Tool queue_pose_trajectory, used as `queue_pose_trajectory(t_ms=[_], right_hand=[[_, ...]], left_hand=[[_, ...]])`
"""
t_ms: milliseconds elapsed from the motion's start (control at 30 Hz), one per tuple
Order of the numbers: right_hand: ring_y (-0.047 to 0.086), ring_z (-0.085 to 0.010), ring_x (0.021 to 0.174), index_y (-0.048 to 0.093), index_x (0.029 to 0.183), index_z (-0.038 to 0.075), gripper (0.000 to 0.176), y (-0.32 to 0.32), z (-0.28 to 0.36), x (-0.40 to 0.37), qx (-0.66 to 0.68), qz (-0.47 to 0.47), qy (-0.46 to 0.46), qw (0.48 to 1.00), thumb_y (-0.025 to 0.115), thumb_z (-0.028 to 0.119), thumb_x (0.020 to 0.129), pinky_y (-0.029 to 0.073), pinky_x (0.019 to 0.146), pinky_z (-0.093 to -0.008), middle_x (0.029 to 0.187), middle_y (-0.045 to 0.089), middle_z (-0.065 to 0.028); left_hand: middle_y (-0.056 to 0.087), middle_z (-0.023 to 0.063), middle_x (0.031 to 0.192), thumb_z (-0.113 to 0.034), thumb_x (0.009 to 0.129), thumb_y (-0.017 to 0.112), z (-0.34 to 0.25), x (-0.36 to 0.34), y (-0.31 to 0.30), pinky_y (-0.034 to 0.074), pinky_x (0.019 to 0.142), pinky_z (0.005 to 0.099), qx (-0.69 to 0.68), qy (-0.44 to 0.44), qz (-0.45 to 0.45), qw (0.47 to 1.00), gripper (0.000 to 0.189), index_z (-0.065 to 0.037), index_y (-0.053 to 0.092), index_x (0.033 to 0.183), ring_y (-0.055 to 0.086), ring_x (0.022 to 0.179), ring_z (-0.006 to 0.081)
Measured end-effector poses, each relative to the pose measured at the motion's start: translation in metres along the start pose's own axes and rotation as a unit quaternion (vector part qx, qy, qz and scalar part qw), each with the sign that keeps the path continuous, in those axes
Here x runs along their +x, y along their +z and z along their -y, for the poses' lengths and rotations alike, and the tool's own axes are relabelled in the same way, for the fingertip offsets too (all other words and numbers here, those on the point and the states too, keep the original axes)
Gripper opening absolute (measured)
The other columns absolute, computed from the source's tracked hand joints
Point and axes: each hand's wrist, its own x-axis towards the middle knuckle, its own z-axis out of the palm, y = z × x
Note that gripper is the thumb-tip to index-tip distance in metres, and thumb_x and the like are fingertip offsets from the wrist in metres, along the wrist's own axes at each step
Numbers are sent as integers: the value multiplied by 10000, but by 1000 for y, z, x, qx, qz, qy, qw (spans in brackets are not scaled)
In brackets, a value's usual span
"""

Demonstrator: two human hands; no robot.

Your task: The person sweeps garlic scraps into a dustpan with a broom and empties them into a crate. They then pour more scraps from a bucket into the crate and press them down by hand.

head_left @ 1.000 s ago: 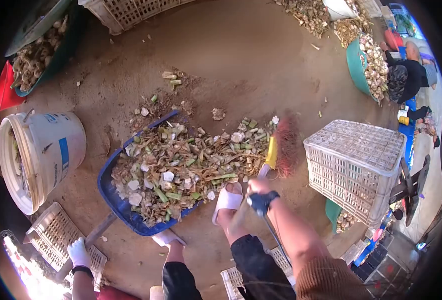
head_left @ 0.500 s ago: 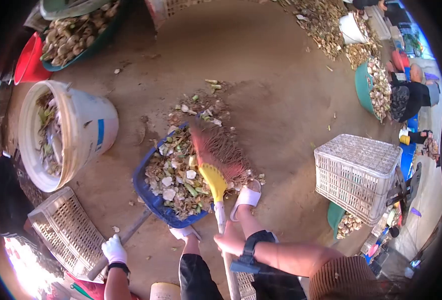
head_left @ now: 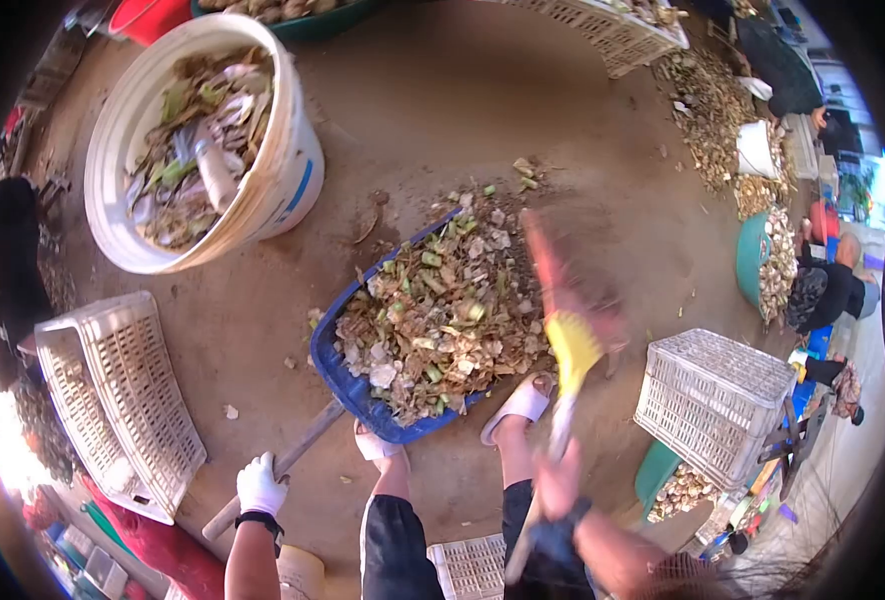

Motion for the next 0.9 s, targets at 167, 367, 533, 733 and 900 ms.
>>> queue_pose_trajectory(t_ms=[167, 367, 533, 733, 900], right_hand=[[583, -315, 706, 368, 1182, -23, 487, -16, -66, 215, -308, -224, -181, 907, 592, 207, 816, 477, 607, -413, 835, 584, -161], [588, -308, 778, 569, 937, 35, 420, 107, -58, 69, -167, 93, 93, 977, 566, 431, 795, 475, 701, -428, 827, 600, -156], [496, -255, 1108, 485, 1070, 83, 607, 219, -80, -40, 204, 336, 460, 796, 640, 560, 727, 258, 1024, -418, 1104, 558, -127], [548, -180, 638, 480, 972, 150, 443, 270, -120, -57, 359, 334, 425, 761, 649, 498, 757, 471, 547, -372, 765, 532, -29], [502, -146, 491, 448, 825, 175, 402, 230, -160, -34, 252, 368, 376, 812, 680, 491, 736, 441, 430, -297, 590, 484, 20]], left_hand=[[627, 130, 820, -291, 661, 699, 35, -40, 13, 486, 695, 404, -37, -90, 101, 990, 358, -90, 550, 918, 616, 786, 304], [637, 154, 793, -301, 676, 699, 15, -97, 11, 483, 707, 400, -98, -140, 193, 966, 364, -60, 541, 897, 620, 769, 326], [637, 142, 752, -265, 706, 628, -12, -146, 56, 488, 664, 416, -134, -195, 152, 960, 251, -80, 550, 857, 620, 719, 322], [612, 160, 678, -218, 692, 630, -73, -197, 108, 482, 625, 421, -189, -222, 85, 953, 181, -67, 577, 776, 607, 670, 345], [619, 138, 692, -215, 687, 641, -170, -225, 199, 484, 639, 417, -275, -291, 10, 916, 188, -81, 574, 802, 611, 672, 329]])
